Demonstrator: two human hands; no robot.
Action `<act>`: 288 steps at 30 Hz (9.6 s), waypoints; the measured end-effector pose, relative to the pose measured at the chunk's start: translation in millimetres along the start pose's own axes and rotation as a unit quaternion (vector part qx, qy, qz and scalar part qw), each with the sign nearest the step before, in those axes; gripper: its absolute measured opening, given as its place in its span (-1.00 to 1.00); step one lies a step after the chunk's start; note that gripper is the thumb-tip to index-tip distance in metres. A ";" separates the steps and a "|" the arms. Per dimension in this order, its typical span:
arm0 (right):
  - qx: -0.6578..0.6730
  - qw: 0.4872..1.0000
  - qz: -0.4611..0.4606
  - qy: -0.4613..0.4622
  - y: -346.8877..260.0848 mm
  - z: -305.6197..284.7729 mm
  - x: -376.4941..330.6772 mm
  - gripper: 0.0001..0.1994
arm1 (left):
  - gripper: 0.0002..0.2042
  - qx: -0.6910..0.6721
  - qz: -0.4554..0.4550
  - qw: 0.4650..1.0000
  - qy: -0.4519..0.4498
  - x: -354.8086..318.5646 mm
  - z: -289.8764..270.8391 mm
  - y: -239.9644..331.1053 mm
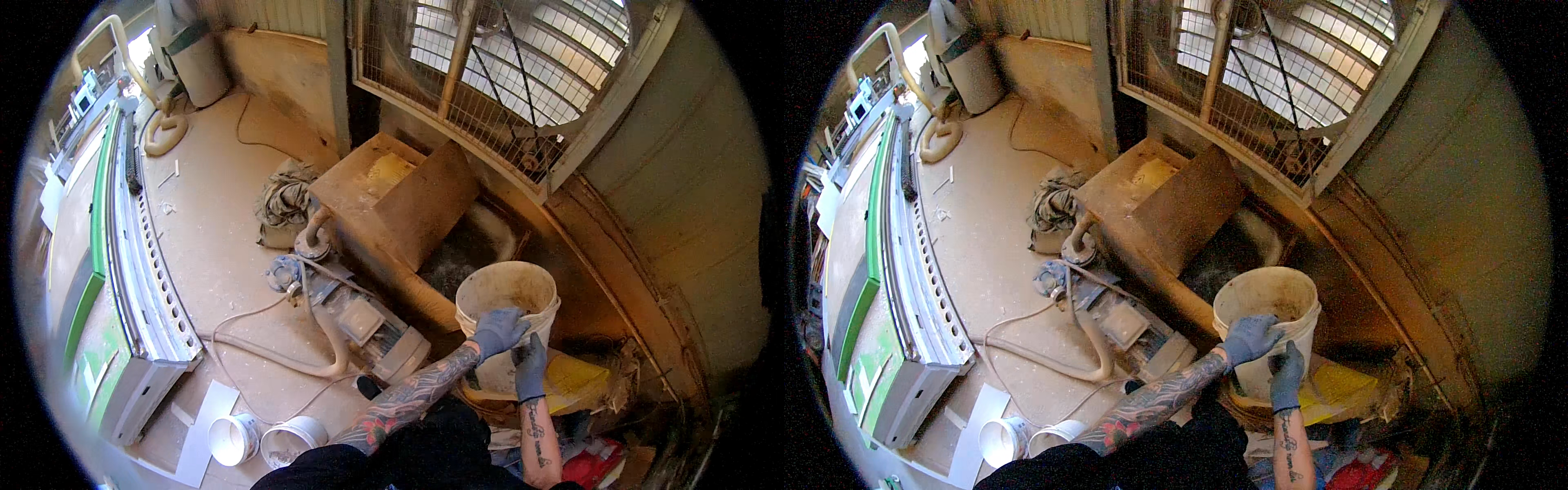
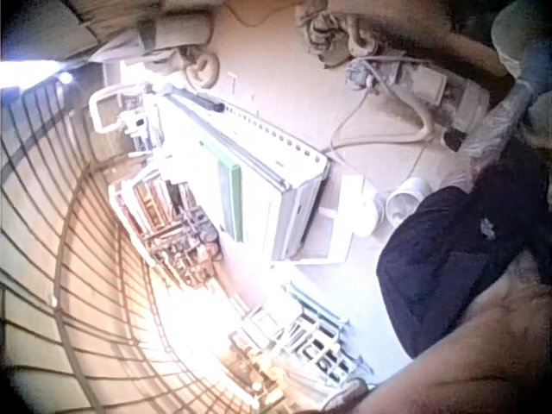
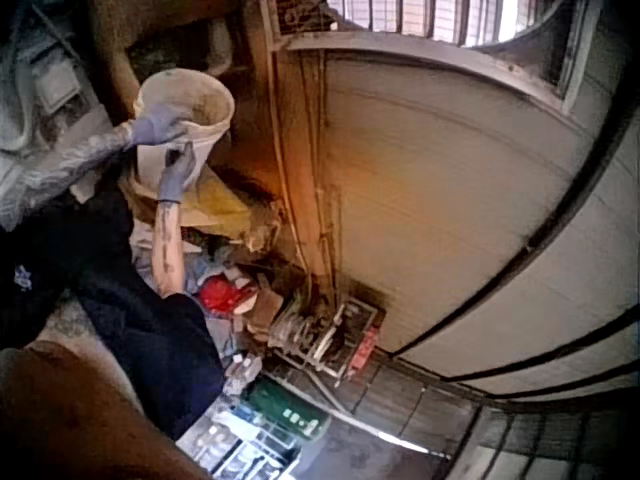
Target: The person operates a CNC router in a workshop, using a computer interface to control the machine. They then manually handle and stack cut wooden pieces on the machine bed, organizing them into piles.
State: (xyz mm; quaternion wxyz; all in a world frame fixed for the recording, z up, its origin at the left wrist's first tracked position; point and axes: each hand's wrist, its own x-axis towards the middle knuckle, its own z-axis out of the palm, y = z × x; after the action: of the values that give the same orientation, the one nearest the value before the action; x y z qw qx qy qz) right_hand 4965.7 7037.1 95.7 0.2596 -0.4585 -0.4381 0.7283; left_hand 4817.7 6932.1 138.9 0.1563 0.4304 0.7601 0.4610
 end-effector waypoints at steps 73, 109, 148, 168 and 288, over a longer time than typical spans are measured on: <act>-0.723 0.282 0.053 -0.629 960.4 201.6 -1275.2 -0.66 | -0.61 -0.312 -0.492 0.203 0.787 -1911.0 -54.1 44.9; -0.522 0.370 -0.064 -0.766 1636.6 819.0 -2694.5 -0.81 | -0.52 -0.174 -0.682 0.393 0.592 -3306.6 -991.0 -183.2; -0.445 0.696 -0.122 -0.550 2187.2 2218.1 -3086.6 -0.78 | -0.51 -0.158 -0.725 0.591 0.315 -3783.4 -2520.5 -1127.5; -0.719 0.563 -0.012 -0.408 2405.6 2733.0 -3142.1 -0.75 | -0.61 0.056 -0.481 0.826 0.288 -3559.0 -3581.3 -1729.8; -0.108 0.910 0.230 0.329 2470.8 4904.1 -2557.6 -0.82 | -0.52 -0.630 -0.320 0.706 -0.050 -1675.6 -4973.9 -2928.5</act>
State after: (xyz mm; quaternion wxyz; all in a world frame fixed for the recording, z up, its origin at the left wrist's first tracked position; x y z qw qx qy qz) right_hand 1770.1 1891.4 16.5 0.1630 -0.7853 -0.2868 0.5239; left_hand 1140.6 2178.9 42.8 0.5672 -0.0146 0.3762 0.7325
